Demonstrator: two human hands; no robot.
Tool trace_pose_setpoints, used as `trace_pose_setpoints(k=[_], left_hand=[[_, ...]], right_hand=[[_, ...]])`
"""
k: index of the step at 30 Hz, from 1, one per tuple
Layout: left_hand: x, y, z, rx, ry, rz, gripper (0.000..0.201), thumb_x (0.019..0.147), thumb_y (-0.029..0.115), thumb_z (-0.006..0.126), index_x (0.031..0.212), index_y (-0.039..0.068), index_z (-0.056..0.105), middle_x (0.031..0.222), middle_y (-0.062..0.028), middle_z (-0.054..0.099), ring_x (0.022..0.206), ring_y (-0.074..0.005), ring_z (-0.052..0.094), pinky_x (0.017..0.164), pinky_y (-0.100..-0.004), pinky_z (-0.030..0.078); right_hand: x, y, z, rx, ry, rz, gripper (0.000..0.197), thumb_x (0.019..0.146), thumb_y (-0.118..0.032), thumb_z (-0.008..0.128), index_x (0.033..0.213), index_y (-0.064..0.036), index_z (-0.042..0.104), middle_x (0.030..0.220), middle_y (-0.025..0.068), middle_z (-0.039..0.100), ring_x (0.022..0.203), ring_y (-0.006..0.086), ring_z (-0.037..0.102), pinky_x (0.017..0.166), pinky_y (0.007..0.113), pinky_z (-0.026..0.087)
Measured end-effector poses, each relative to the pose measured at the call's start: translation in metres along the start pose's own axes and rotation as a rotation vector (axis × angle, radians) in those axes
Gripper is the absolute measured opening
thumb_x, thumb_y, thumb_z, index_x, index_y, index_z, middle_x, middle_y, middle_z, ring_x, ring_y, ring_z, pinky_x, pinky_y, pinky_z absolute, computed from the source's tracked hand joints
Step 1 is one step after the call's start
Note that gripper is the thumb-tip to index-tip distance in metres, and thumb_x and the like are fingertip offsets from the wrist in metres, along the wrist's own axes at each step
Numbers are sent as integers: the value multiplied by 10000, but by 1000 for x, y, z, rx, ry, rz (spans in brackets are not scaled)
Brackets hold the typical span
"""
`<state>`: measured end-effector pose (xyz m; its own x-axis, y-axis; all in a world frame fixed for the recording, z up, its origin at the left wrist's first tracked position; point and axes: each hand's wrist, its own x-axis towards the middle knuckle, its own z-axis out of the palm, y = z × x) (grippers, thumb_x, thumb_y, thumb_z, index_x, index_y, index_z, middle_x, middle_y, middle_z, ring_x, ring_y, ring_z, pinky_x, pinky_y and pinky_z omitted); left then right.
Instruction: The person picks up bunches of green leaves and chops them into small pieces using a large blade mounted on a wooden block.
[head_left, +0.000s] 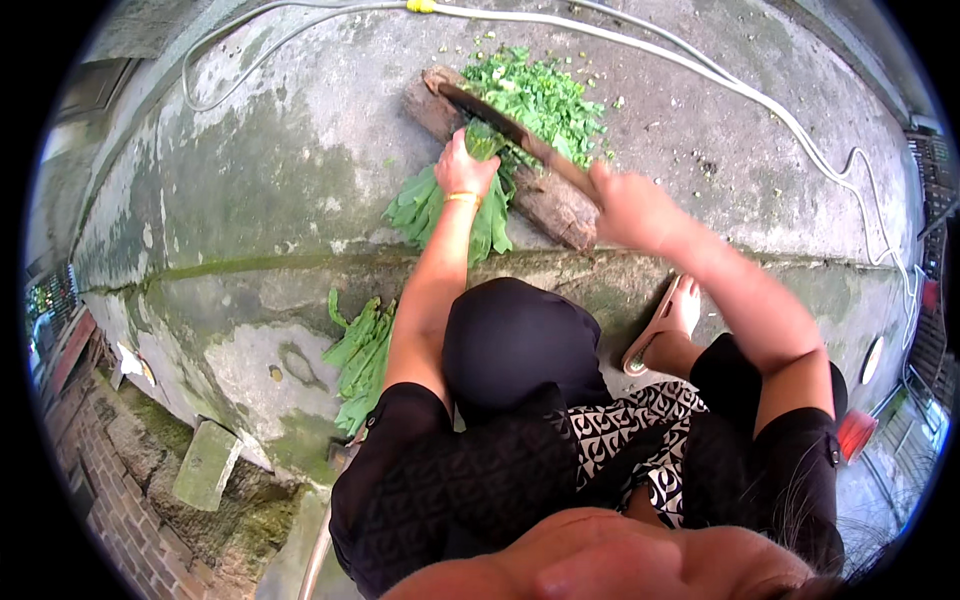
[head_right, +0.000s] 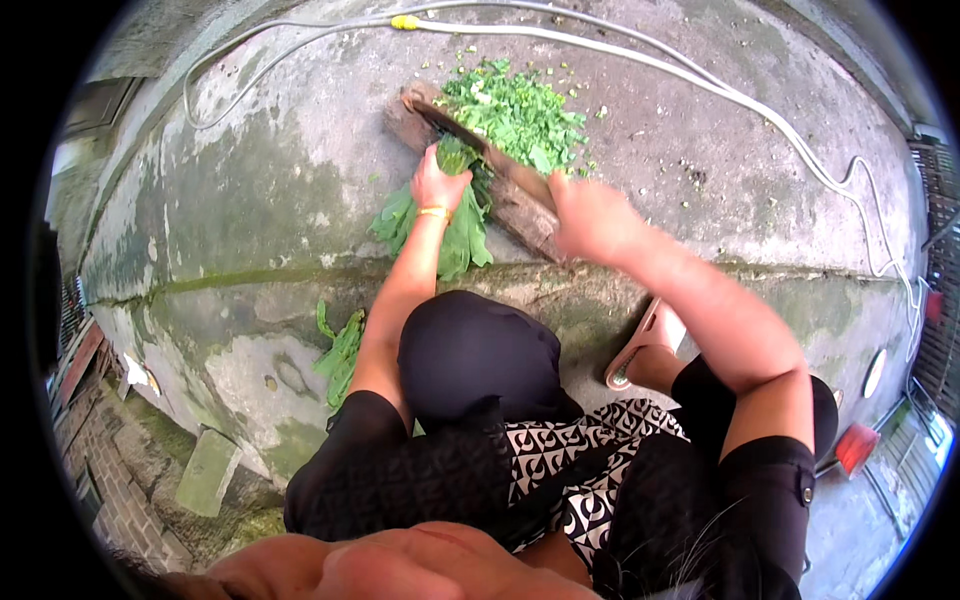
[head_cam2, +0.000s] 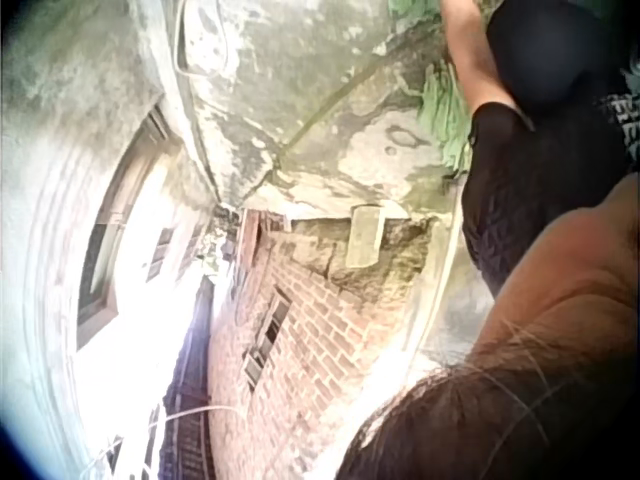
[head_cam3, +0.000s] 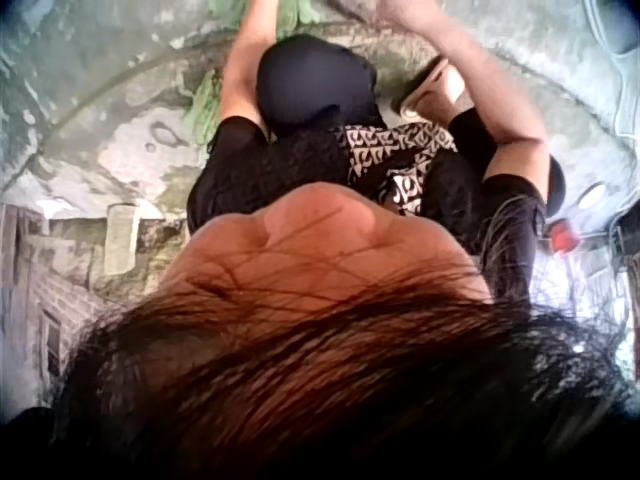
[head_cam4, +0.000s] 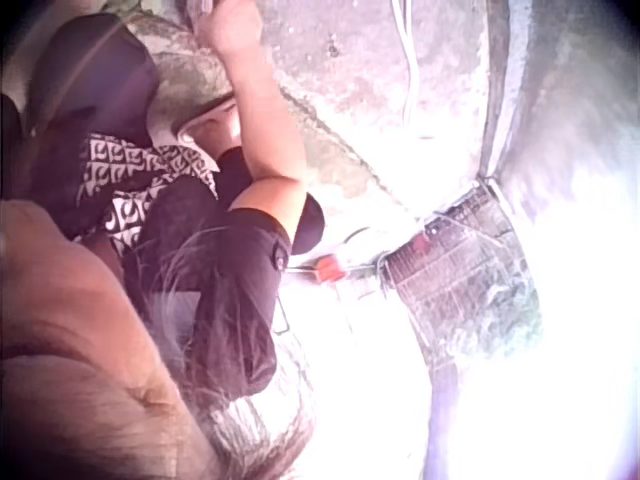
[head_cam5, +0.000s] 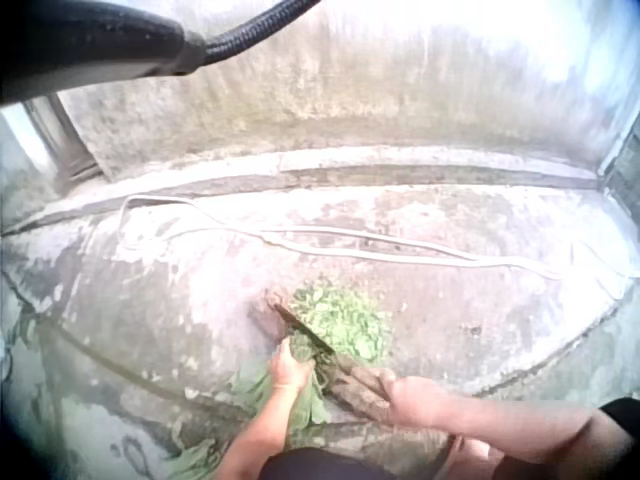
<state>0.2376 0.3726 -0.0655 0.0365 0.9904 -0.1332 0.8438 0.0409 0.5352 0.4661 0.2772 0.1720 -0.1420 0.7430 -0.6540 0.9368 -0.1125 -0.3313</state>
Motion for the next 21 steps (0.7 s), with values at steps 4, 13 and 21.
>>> trace_pose_setpoints(k=[4, 13, 21], left_hand=[[6, 42, -40, 249, -247, -77, 689, 659, 403, 766, 1263, 139, 562, 1177, -177, 675, 1102, -357, 649, 958, -527, 452], [17, 33, -42, 226, -239, -69, 725, 669, 379, 790, 1302, 124, 547, 1175, -171, 678, 1137, -334, 637, 1014, -503, 411], [7, 44, -38, 272, -263, -65, 735, 675, 423, 767, 1283, 76, 542, 1203, -200, 674, 1145, -364, 637, 1000, -532, 439]], right_hand=[[-5, -60, -102, -183, 178, -150, 621, 778, -104, 592, 1392, -195, 564, 870, 211, 703, 837, 354, 713, 739, 481, 575], [19, 42, 133, 223, 48, 114, 404, 807, -42, 585, 1183, 4, 443, 962, 310, 668, 934, 463, 669, 820, 527, 538], [-13, -34, -60, -79, 175, -13, 469, 757, -123, 647, 1201, 7, 574, 929, 237, 704, 886, 394, 701, 784, 483, 569]])
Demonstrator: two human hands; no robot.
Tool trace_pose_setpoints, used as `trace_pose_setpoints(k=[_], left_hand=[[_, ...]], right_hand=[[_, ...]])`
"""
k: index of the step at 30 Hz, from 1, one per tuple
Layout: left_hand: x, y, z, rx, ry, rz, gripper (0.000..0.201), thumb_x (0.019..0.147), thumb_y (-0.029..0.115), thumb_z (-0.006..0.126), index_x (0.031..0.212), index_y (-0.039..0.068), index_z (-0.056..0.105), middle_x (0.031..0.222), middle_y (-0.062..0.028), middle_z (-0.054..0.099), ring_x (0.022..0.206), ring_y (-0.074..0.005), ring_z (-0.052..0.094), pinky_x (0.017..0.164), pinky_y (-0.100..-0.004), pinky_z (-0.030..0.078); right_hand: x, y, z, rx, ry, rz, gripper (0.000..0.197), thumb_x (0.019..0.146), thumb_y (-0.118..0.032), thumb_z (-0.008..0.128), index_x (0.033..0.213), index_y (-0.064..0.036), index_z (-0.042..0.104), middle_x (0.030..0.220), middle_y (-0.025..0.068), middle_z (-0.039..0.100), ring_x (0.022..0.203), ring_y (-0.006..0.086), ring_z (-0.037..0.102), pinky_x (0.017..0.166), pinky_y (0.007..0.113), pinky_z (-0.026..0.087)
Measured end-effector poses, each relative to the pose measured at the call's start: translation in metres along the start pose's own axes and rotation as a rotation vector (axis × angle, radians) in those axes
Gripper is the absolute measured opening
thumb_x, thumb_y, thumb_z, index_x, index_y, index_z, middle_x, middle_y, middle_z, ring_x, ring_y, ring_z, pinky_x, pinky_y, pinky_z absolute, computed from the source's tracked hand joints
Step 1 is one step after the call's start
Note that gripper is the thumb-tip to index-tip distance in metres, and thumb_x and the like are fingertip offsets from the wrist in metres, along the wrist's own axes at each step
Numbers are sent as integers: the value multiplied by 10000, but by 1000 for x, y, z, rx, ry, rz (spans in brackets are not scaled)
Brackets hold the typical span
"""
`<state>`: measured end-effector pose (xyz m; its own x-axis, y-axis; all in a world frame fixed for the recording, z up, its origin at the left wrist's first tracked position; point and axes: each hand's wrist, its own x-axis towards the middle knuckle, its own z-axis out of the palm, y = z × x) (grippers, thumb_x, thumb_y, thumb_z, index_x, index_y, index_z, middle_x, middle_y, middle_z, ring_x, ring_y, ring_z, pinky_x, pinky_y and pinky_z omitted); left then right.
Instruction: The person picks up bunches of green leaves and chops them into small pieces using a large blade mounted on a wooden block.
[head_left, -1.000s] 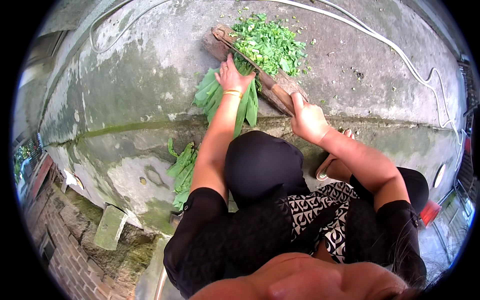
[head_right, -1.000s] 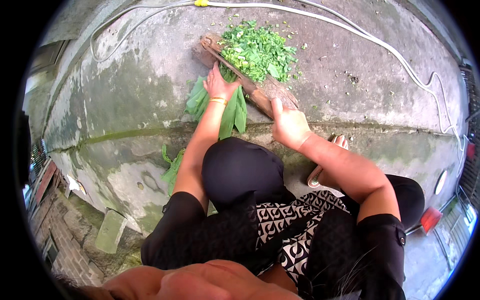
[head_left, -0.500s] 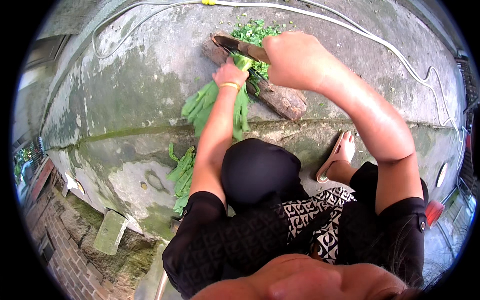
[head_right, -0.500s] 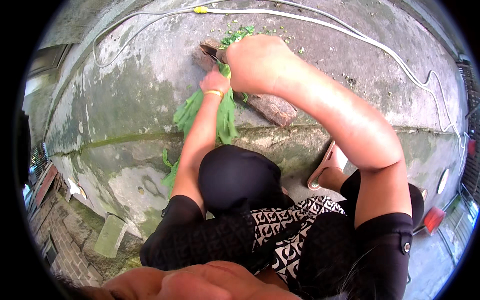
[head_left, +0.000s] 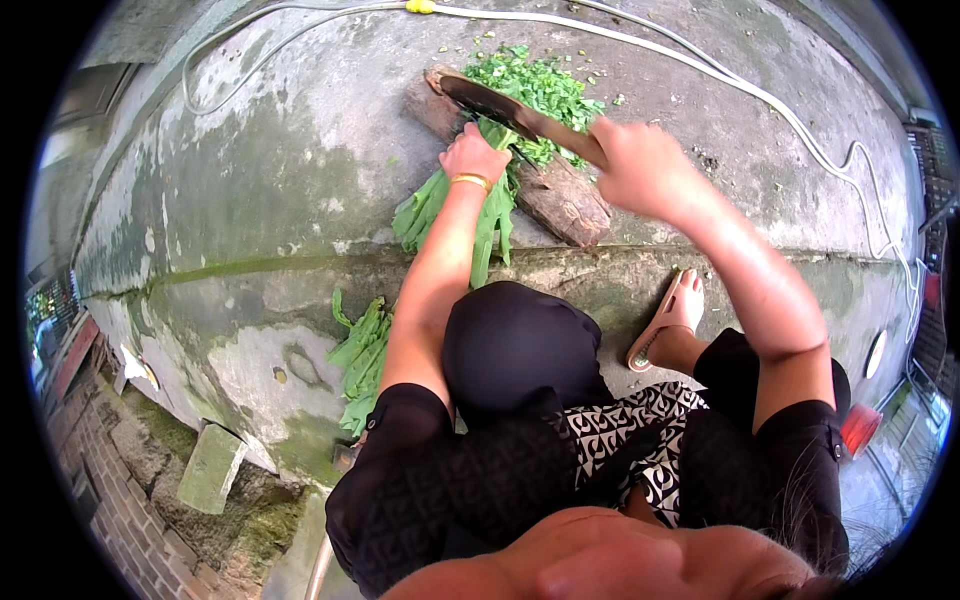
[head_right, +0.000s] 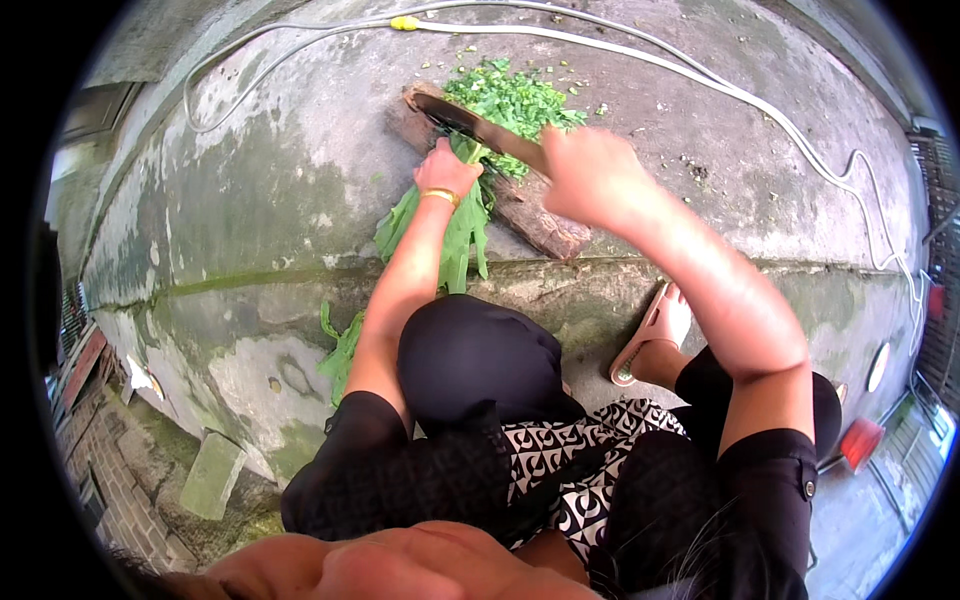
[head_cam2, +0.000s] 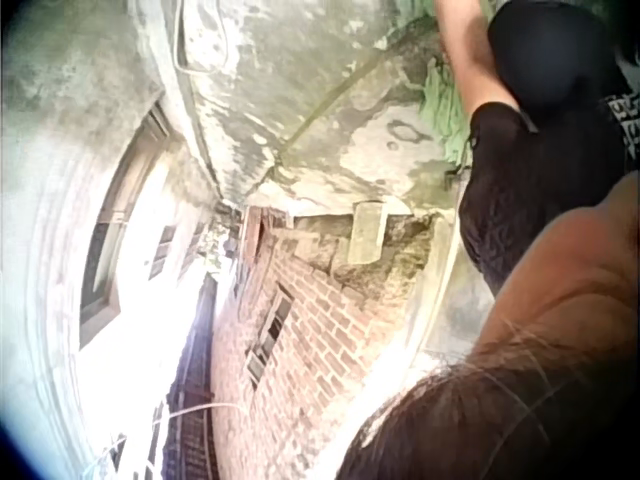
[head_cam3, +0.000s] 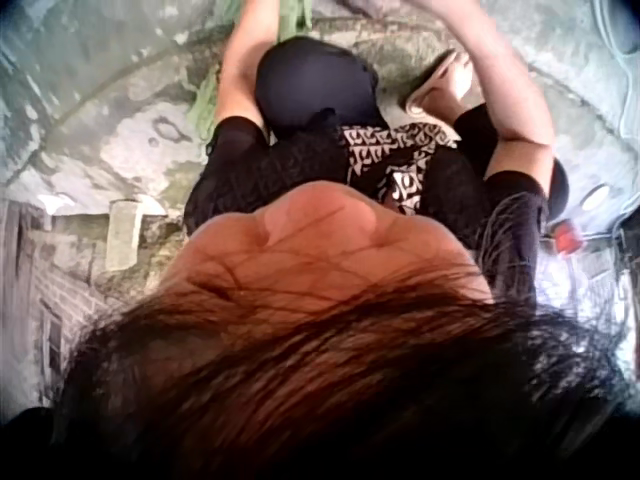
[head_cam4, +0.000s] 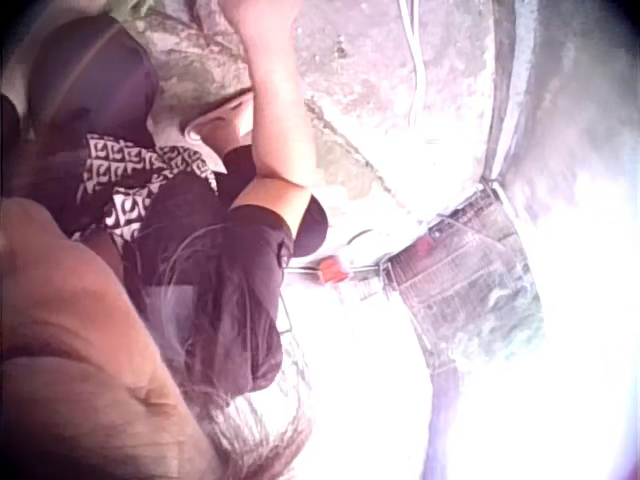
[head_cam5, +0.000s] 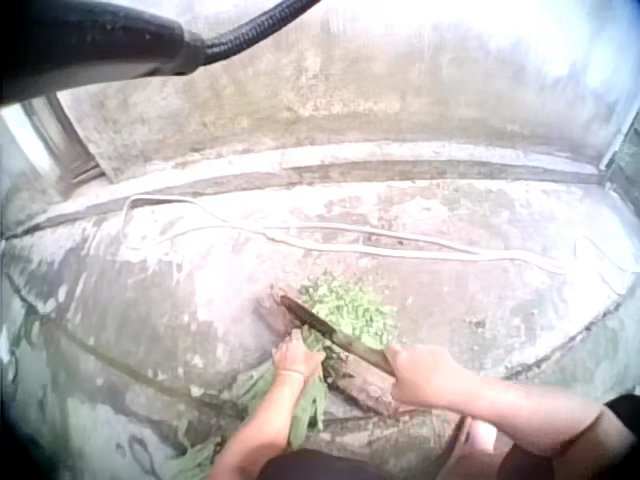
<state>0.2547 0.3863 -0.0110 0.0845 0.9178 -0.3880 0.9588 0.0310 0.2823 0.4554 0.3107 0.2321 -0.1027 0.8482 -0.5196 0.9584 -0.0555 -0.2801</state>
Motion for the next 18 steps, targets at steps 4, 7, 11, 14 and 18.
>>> trace_pose_setpoints(k=[4, 7, 11, 14, 18], left_hand=[[15, 11, -17, 80, -111, -29, 616, 716, 420, 716, 1209, 79, 576, 1210, -181, 678, 1147, -340, 644, 1001, -515, 430], [15, 8, -20, 55, -72, -65, 562, 715, 394, 722, 1163, 76, 606, 1211, -175, 679, 1138, -329, 650, 990, -502, 436], [7, 10, -14, -20, -67, -14, 622, 700, 369, 771, 1198, 52, 572, 1208, -185, 672, 1152, -342, 638, 1024, -527, 418], [10, -10, -10, -98, -61, -29, 663, 685, 370, 793, 1207, 36, 558, 1217, -201, 662, 1166, -354, 626, 1017, -554, 420], [-4, 10, 5, -44, -5, 9, 673, 681, 412, 791, 1177, 25, 555, 1206, -203, 667, 1161, -363, 625, 1000, -512, 442]], right_hand=[[16, -34, -36, -88, 209, -179, 434, 763, -108, 612, 1196, -77, 619, 756, 197, 692, 731, 391, 697, 713, 495, 564], [-12, -29, 28, 2, 348, -187, 374, 740, -57, 595, 1104, -4, 529, 710, 210, 668, 637, 390, 682, 615, 509, 554], [-14, 50, 184, 163, -9, 142, 371, 783, -63, 609, 1104, -39, 423, 896, 272, 682, 819, 433, 696, 741, 536, 553], [-3, 34, 169, 138, -103, 130, 443, 770, -85, 631, 1162, -22, 434, 889, 236, 693, 856, 433, 695, 754, 532, 555], [-1, 22, 45, 94, 42, 24, 300, 742, -30, 577, 1038, 6, 548, 791, 257, 668, 809, 453, 669, 731, 545, 529]])
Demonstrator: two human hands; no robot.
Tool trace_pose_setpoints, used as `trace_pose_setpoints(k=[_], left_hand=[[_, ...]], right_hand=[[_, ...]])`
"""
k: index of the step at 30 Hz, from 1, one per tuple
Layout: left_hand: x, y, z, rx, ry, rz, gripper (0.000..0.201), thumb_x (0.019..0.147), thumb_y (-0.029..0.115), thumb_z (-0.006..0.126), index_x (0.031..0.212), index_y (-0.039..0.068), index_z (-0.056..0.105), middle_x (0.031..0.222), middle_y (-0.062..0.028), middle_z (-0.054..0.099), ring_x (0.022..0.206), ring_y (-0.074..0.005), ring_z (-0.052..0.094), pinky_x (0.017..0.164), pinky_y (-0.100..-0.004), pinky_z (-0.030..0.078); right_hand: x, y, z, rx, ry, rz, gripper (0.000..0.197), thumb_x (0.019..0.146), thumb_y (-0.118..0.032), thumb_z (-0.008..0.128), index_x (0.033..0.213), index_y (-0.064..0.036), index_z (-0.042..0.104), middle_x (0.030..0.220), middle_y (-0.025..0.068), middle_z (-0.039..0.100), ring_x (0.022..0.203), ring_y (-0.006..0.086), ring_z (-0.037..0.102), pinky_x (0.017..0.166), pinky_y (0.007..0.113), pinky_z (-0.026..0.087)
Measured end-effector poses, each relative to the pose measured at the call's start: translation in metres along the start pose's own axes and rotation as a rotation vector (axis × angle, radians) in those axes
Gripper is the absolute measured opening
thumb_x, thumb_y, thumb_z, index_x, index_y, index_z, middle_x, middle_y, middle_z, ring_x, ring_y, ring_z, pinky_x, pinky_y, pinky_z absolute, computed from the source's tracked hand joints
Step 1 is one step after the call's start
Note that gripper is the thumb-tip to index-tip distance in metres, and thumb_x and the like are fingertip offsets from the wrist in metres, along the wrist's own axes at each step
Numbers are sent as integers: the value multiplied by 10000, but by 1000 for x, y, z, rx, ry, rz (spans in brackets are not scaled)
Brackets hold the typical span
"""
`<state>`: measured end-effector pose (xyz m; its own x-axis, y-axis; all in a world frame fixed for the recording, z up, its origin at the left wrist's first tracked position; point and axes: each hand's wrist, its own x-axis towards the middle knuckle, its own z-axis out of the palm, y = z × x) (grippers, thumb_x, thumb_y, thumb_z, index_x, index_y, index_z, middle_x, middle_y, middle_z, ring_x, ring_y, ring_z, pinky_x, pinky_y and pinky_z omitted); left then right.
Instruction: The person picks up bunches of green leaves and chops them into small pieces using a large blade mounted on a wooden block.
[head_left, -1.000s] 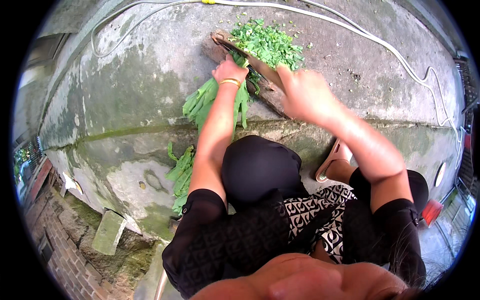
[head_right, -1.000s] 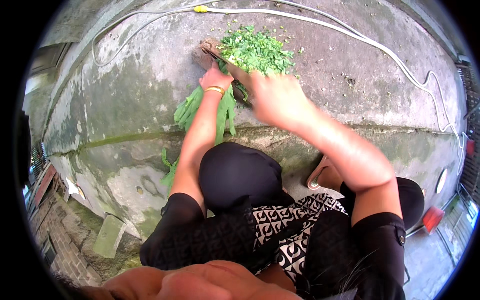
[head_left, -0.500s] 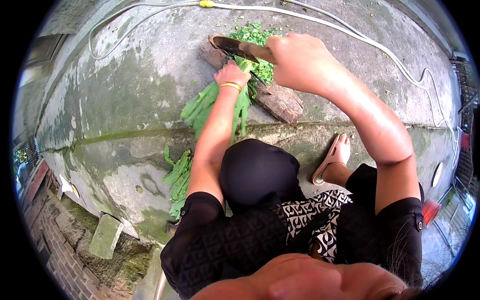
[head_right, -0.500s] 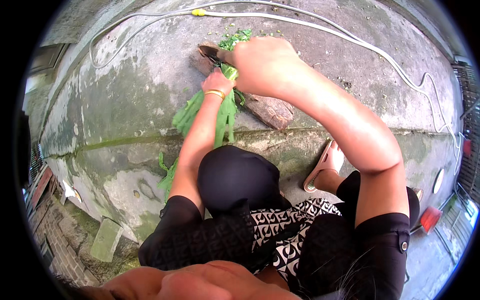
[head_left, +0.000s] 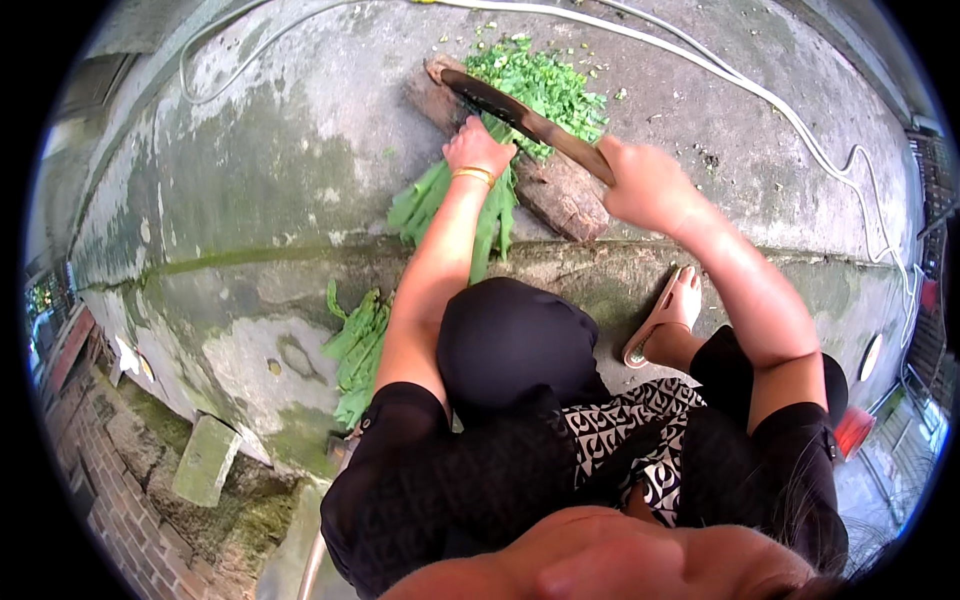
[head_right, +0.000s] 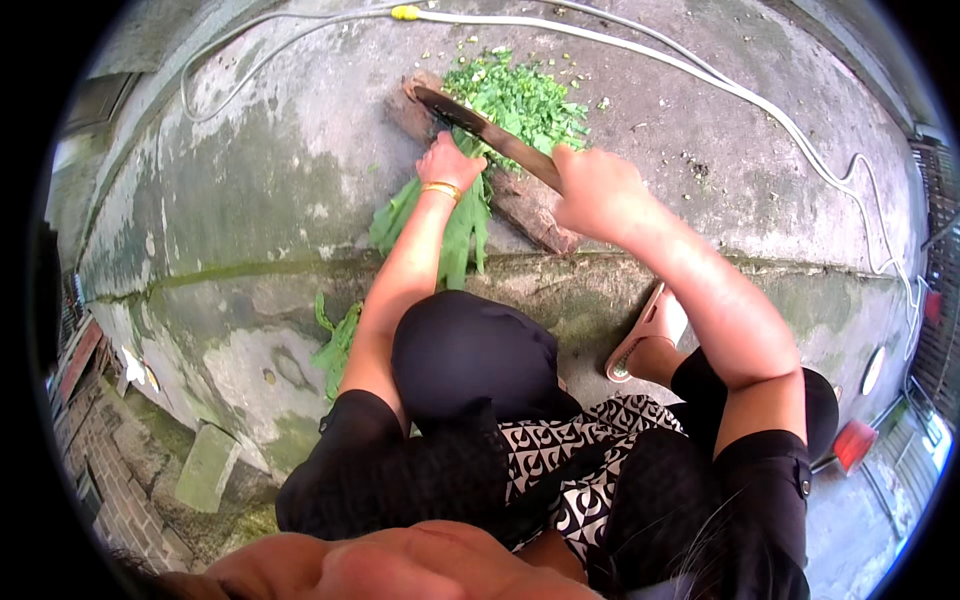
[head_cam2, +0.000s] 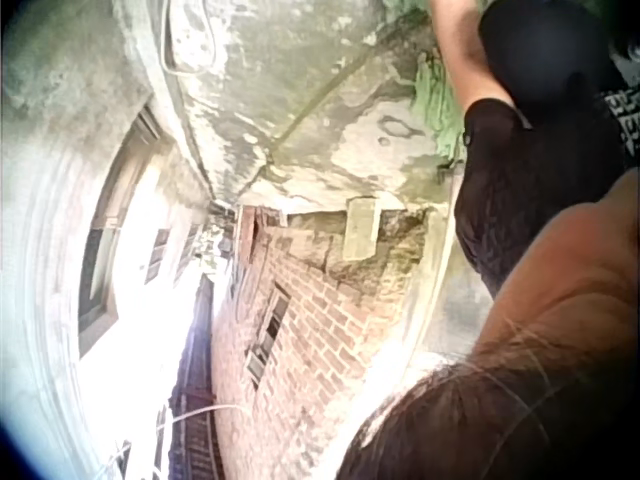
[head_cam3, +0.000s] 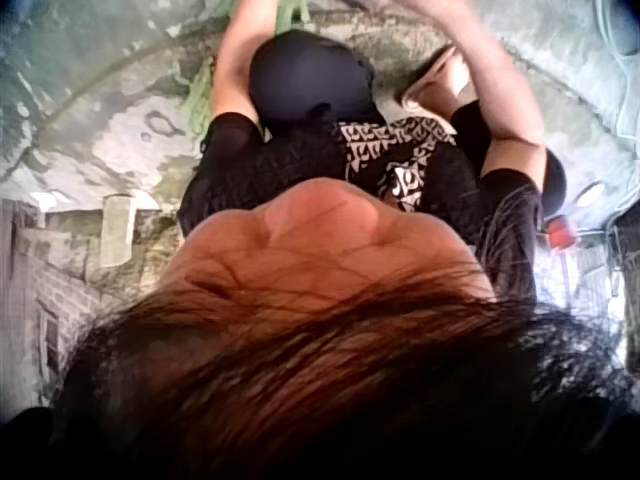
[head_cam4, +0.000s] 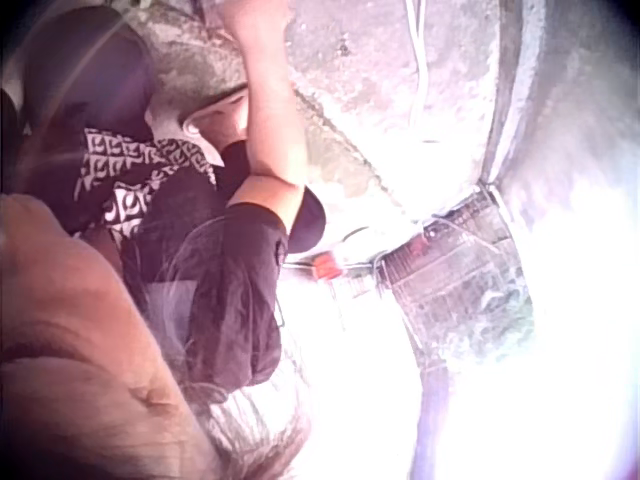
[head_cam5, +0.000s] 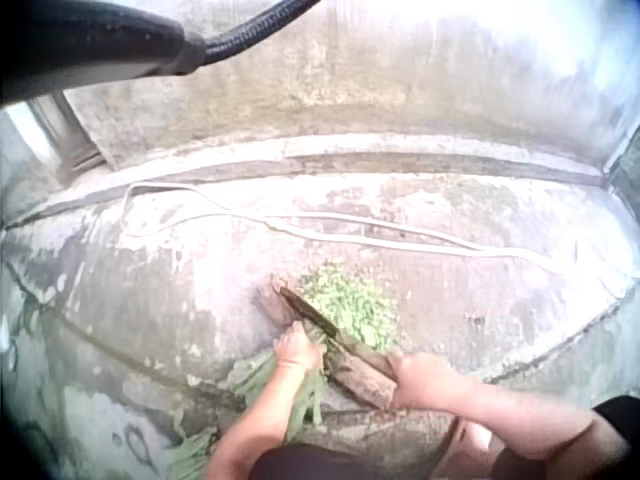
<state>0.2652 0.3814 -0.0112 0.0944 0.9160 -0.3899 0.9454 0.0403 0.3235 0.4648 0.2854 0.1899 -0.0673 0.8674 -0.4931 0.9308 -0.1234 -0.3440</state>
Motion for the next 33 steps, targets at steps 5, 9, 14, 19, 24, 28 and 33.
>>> trace_pose_setpoints(k=[5, 9, 14, 19, 24, 28, 33], left_hand=[[34, 8, -21, 33, -149, -121, 801, 688, 482, 788, 1256, -18, 524, 1305, -209, 603, 1229, -363, 583, 1051, -468, 428], [24, 1, -9, 40, -19, -62, 923, 659, 504, 824, 1340, -6, 465, 1412, -207, 474, 1333, -383, 449, 1107, -489, 372], [-5, -29, 0, 53, 15, 11, 1152, 605, 484, 884, 1518, 96, 299, 1548, -186, 358, 1490, -382, 216, 1180, -623, 143], [-8, -39, 29, -154, 195, 60, 1030, 599, 420, 871, 1453, 125, 378, 1412, -197, 506, 1341, -391, 433, 1118, -572, 305], [24, -55, 43, -265, 337, 111, 855, 594, 328, 843, 1351, 159, 482, 1193, -189, 649, 1114, -393, 614, 966, -496, 475], [1, -26, 24, -170, 139, 1, 791, 617, 365, 808, 1308, 134, 500, 1178, -205, 662, 1114, -384, 630, 970, -499, 472], [9, -2, -16, 90, 18, -71, 671, 679, 377, 735, 1247, 89, 525, 1204, -201, 652, 1141, -364, 630, 986, -548, 429]], right_hand=[[13, -56, -60, -146, 74, -178, 295, 744, -62, 590, 1028, 11, 560, 755, 237, 667, 732, 424, 677, 669, 521, 541], [-25, -13, 45, -32, 208, -144, 449, 747, -56, 593, 1164, -3, 435, 791, 240, 672, 665, 403, 688, 586, 530, 554], [-28, 1, 93, 53, 119, -103, 466, 749, -43, 593, 1179, -10, 416, 875, 244, 677, 715, 428, 683, 644, 505, 562], [-29, 18, 114, 108, 224, -102, 414, 751, -63, 616, 1120, -24, 431, 830, 219, 670, 743, 418, 685, 662, 506, 556], [0, 39, 145, 25, -130, 46, 466, 779, -94, 618, 1186, -13, 406, 900, 275, 690, 867, 430, 698, 739, 500, 565], [-7, 4, 15, -72, -134, 13, 455, 776, -80, 602, 1203, 39, 498, 856, 248, 690, 839, 395, 709, 741, 481, 578], [16, -54, -74, -126, 185, -259, 364, 793, -134, 601, 1148, -55, 605, 782, 204, 683, 750, 397, 693, 695, 497, 562]])
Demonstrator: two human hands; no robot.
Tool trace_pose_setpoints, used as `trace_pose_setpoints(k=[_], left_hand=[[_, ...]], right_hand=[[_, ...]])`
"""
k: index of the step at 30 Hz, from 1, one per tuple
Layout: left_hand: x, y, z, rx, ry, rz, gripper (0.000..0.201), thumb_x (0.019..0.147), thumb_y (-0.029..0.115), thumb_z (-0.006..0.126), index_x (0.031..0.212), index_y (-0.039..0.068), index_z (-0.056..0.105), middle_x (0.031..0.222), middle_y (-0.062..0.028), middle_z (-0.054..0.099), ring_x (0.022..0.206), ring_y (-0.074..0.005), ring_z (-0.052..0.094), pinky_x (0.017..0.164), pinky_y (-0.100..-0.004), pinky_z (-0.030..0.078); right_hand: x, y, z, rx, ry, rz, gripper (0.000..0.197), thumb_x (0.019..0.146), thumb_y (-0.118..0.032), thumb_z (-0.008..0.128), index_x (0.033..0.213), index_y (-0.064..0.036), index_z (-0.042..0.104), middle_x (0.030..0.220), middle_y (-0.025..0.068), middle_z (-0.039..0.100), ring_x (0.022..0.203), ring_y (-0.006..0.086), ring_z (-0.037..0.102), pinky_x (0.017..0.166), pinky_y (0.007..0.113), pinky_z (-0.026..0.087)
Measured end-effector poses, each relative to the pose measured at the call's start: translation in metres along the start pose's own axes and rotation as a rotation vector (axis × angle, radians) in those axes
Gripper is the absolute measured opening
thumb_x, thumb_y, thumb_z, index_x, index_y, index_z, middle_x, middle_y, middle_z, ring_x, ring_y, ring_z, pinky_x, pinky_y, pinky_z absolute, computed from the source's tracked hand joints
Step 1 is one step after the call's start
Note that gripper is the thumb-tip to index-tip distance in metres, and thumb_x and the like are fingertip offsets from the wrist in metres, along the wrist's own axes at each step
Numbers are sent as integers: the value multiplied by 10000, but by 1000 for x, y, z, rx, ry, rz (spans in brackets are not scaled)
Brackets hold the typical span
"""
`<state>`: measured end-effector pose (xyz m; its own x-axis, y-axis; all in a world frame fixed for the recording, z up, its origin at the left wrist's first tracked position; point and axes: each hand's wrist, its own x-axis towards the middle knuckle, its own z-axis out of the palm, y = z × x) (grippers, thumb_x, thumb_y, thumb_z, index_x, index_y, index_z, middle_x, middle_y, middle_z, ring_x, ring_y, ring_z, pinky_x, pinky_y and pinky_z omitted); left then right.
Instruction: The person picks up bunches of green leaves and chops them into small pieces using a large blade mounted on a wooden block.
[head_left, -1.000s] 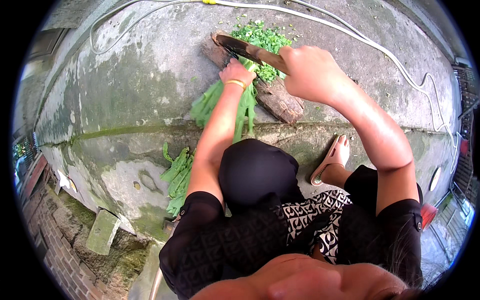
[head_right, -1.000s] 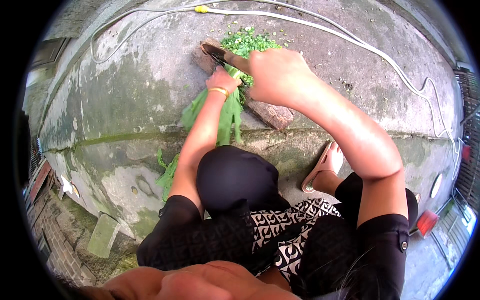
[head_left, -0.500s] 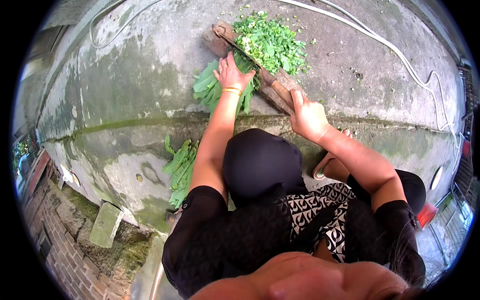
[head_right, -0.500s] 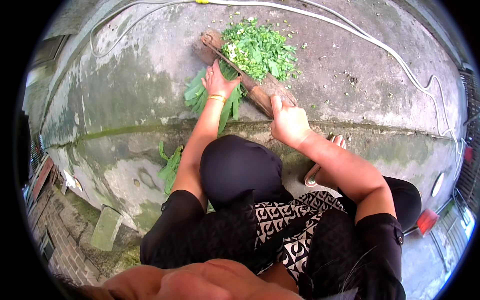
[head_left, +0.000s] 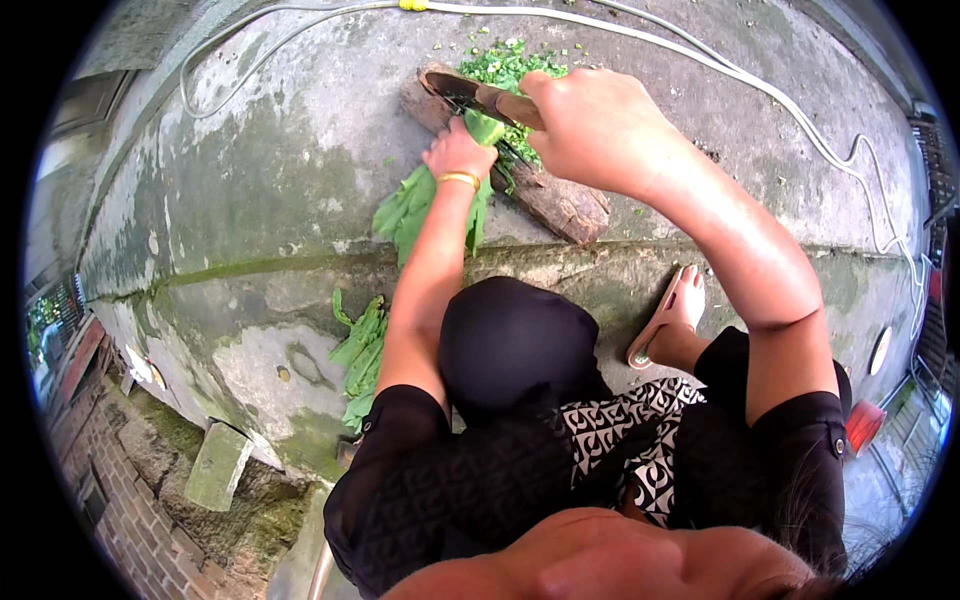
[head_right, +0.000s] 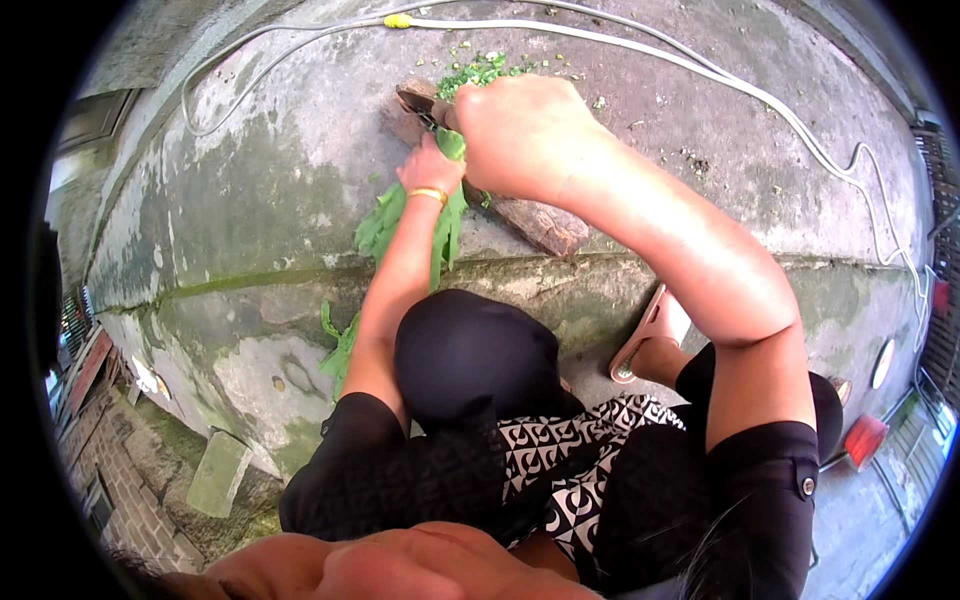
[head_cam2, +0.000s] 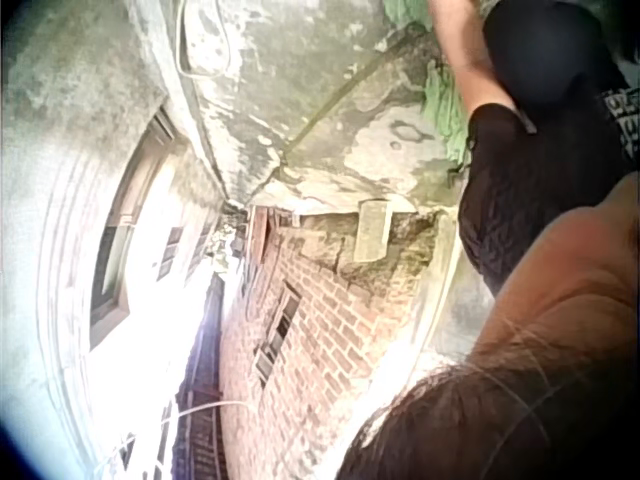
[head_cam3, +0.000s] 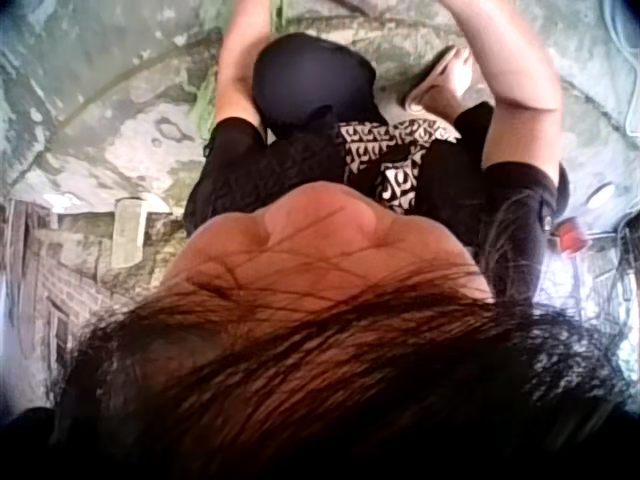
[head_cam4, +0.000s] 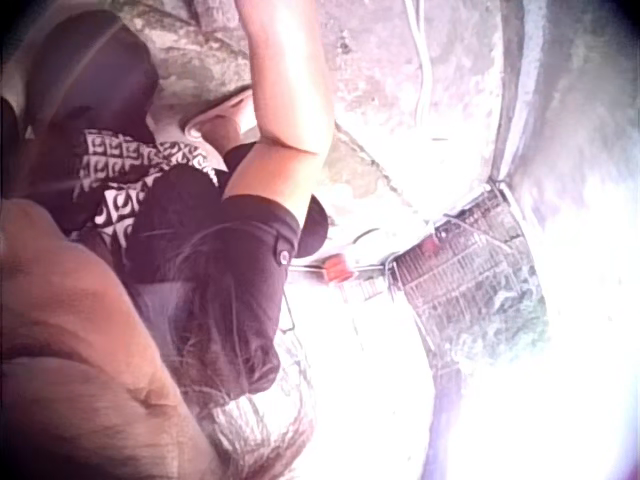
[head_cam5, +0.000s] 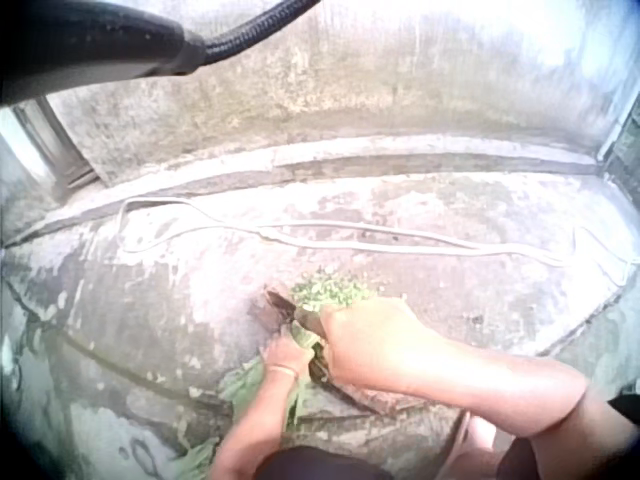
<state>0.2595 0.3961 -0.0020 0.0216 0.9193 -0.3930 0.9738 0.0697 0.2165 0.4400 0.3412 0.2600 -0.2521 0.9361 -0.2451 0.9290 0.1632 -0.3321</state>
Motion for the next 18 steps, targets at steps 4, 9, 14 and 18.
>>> trace_pose_setpoints(k=[4, 9, 14, 18], left_hand=[[-1, -3, -2, 21, 32, 35, 645, 679, 341, 749, 1231, 83, 539, 1212, -196, 652, 1155, -357, 623, 981, -517, 425], [-1, -17, 1, -82, -1, 0, 794, 665, 358, 778, 1347, 109, 456, 1189, -201, 659, 1132, -380, 628, 976, -534, 427], [-8, -9, 21, -104, 101, 72, 787, 660, 382, 777, 1317, 81, 467, 1191, -219, 659, 1140, -396, 624, 981, -569, 431], [3, 3, 0, 26, -50, 16, 690, 678, 351, 774, 1252, 61, 526, 1169, -198, 680, 1104, -363, 654, 985, -516, 427]], right_hand=[[-58, 6, 79, 162, -29, 148, 395, 782, -91, 629, 1148, -10, 505, 779, 255, 670, 755, 442, 682, 703, 530, 556], [-83, 50, 225, 247, -234, 349, 417, 780, -17, 579, 1174, 21, 448, 845, 328, 656, 865, 489, 666, 793, 535, 546], [-43, 44, 78, 141, -244, 267, 351, 744, -47, 594, 1083, 26, 540, 841, 261, 680, 849, 438, 681, 776, 512, 550], [-2, 0, 0, 43, -70, 27, 246, 750, -32, 552, 992, 2, 579, 746, 237, 663, 757, 438, 673, 712, 535, 537]])
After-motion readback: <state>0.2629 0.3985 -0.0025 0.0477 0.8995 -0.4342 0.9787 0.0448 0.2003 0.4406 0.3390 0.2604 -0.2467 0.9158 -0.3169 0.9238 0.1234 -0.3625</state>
